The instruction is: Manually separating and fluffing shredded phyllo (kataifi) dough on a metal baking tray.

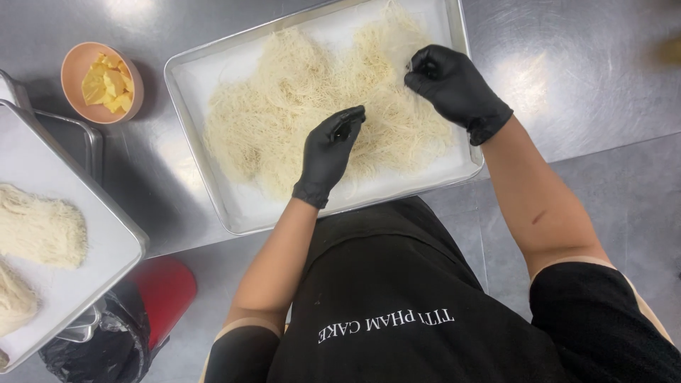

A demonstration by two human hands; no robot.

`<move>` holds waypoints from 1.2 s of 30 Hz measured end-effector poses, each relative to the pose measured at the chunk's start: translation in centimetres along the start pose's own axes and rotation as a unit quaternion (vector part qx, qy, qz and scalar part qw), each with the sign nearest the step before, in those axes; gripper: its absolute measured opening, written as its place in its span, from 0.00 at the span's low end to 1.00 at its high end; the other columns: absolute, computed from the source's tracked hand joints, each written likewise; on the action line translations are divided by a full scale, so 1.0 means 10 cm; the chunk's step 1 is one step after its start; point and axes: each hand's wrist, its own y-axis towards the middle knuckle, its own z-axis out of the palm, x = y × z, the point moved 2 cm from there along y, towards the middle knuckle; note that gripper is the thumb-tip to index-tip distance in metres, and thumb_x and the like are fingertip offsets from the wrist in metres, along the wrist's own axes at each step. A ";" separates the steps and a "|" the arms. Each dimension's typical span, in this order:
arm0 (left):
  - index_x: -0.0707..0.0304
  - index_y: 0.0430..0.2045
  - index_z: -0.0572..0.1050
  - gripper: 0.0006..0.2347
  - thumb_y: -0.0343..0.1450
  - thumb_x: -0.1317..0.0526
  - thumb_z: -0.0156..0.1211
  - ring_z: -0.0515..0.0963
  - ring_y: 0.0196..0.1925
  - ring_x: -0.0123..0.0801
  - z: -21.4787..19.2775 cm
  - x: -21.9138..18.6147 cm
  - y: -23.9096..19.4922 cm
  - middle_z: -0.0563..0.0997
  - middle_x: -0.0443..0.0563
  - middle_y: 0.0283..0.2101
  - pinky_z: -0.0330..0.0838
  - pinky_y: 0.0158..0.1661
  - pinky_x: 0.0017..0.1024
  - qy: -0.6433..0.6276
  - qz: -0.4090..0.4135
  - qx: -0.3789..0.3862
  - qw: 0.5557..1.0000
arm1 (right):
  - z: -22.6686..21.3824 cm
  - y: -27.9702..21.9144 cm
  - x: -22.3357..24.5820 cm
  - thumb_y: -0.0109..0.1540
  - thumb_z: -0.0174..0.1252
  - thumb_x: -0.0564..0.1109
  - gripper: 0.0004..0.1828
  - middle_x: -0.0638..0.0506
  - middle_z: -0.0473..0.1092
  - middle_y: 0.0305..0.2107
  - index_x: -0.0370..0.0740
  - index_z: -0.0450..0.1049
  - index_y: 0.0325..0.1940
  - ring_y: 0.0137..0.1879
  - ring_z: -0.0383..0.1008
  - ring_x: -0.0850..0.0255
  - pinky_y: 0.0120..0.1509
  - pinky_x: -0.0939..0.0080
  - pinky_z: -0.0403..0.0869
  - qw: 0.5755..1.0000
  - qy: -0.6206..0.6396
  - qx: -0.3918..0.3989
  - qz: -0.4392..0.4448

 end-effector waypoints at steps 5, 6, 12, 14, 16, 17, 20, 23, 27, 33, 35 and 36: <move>0.64 0.53 0.79 0.15 0.74 0.60 0.62 0.84 0.44 0.25 0.23 0.06 0.23 0.86 0.48 0.46 0.74 0.41 0.22 -0.138 -0.114 0.033 0.983 | 0.28 -0.21 0.19 0.65 0.64 0.39 0.09 0.55 0.74 0.39 0.37 0.74 0.48 0.45 0.75 0.70 0.51 0.67 0.77 0.999 0.035 0.037 -0.017; 0.65 0.52 0.80 0.15 0.73 0.59 0.63 0.84 0.40 0.25 0.27 0.13 0.25 0.87 0.48 0.45 0.73 0.37 0.21 -0.139 -0.156 0.033 0.977 | 0.34 -0.24 0.20 0.63 0.64 0.39 0.11 0.56 0.75 0.39 0.38 0.74 0.49 0.45 0.76 0.70 0.52 0.67 0.78 0.998 0.042 0.043 -0.010; 0.70 0.47 0.81 0.13 0.73 0.60 0.65 0.82 0.35 0.23 0.30 0.36 0.20 0.86 0.50 0.38 0.73 0.36 0.23 -0.120 -0.147 0.046 0.981 | 0.53 -0.35 -0.02 0.64 0.64 0.38 0.14 0.53 0.73 0.39 0.36 0.70 0.51 0.45 0.76 0.67 0.52 0.65 0.78 0.997 -0.006 0.037 -0.061; 0.70 0.45 0.81 0.12 0.74 0.60 0.64 0.80 0.35 0.23 0.31 0.47 0.19 0.85 0.50 0.36 0.73 0.37 0.23 -0.125 -0.137 0.060 0.981 | 0.57 -0.38 -0.01 0.64 0.62 0.37 0.14 0.53 0.73 0.38 0.36 0.69 0.53 0.44 0.76 0.66 0.52 0.64 0.77 0.996 -0.021 0.041 -0.073; 0.71 0.43 0.82 0.11 0.75 0.59 0.63 0.78 0.34 0.23 0.31 0.44 0.17 0.84 0.49 0.34 0.72 0.37 0.23 -0.128 -0.125 0.073 0.981 | 0.59 -0.40 -0.03 0.65 0.61 0.36 0.15 0.52 0.73 0.38 0.36 0.67 0.54 0.44 0.77 0.66 0.51 0.64 0.76 0.995 -0.035 0.044 -0.086; 0.70 0.42 0.81 0.11 0.75 0.58 0.62 0.77 0.33 0.23 0.30 0.36 0.17 0.83 0.49 0.33 0.72 0.37 0.24 -0.106 -0.138 0.077 0.982 | 0.58 -0.40 -0.06 0.66 0.58 0.35 0.14 0.52 0.72 0.39 0.36 0.67 0.55 0.44 0.75 0.66 0.51 0.64 0.75 0.995 -0.019 0.046 -0.081; 0.68 0.42 0.81 0.11 0.76 0.57 0.61 0.77 0.33 0.24 0.25 0.34 0.17 0.82 0.48 0.32 0.72 0.37 0.24 -0.047 -0.151 0.052 0.986 | 0.40 -0.46 0.01 0.68 0.54 0.34 0.12 0.51 0.71 0.40 0.36 0.67 0.57 0.46 0.72 0.65 0.51 0.63 0.75 0.996 0.043 0.041 -0.071; 0.68 0.43 0.80 0.12 0.75 0.57 0.61 0.78 0.33 0.24 0.11 0.51 0.15 0.83 0.48 0.32 0.73 0.39 0.25 0.006 -0.136 -0.015 0.991 | 0.17 -0.57 0.23 0.69 0.53 0.35 0.11 0.52 0.72 0.44 0.36 0.69 0.57 0.49 0.73 0.65 0.55 0.63 0.77 0.992 0.105 0.020 -0.064; 0.69 0.44 0.79 0.12 0.73 0.59 0.63 0.81 0.35 0.24 0.05 0.55 0.09 0.85 0.47 0.35 0.75 0.40 0.24 -0.018 -0.112 -0.059 0.992 | 0.16 -0.56 0.35 0.68 0.59 0.41 0.11 0.50 0.76 0.47 0.37 0.74 0.54 0.51 0.77 0.65 0.57 0.63 0.77 0.999 0.010 -0.007 -0.042; 0.71 0.46 0.79 0.12 0.73 0.61 0.64 0.81 0.38 0.24 0.22 0.54 -0.01 0.84 0.48 0.38 0.74 0.41 0.24 -0.172 -0.118 -0.011 0.978 | 0.70 -0.49 0.12 0.63 0.67 0.46 0.13 0.48 0.79 0.42 0.38 0.80 0.49 0.44 0.78 0.63 0.49 0.62 0.76 0.991 -0.127 0.000 -0.052; 0.71 0.46 0.79 0.12 0.74 0.61 0.64 0.80 0.39 0.24 0.21 0.53 -0.05 0.84 0.49 0.38 0.74 0.42 0.25 -0.178 -0.112 -0.008 0.978 | 0.78 -0.51 0.13 0.63 0.67 0.46 0.12 0.48 0.78 0.40 0.37 0.80 0.47 0.42 0.78 0.63 0.47 0.62 0.76 0.990 -0.131 0.005 -0.054; 0.72 0.47 0.79 0.11 0.74 0.62 0.63 0.79 0.39 0.25 0.21 0.51 -0.06 0.83 0.50 0.39 0.74 0.44 0.25 -0.184 -0.103 -0.001 0.978 | 0.81 -0.52 0.14 0.64 0.66 0.45 0.10 0.48 0.78 0.38 0.36 0.80 0.45 0.39 0.78 0.63 0.45 0.62 0.75 0.989 -0.136 0.005 -0.057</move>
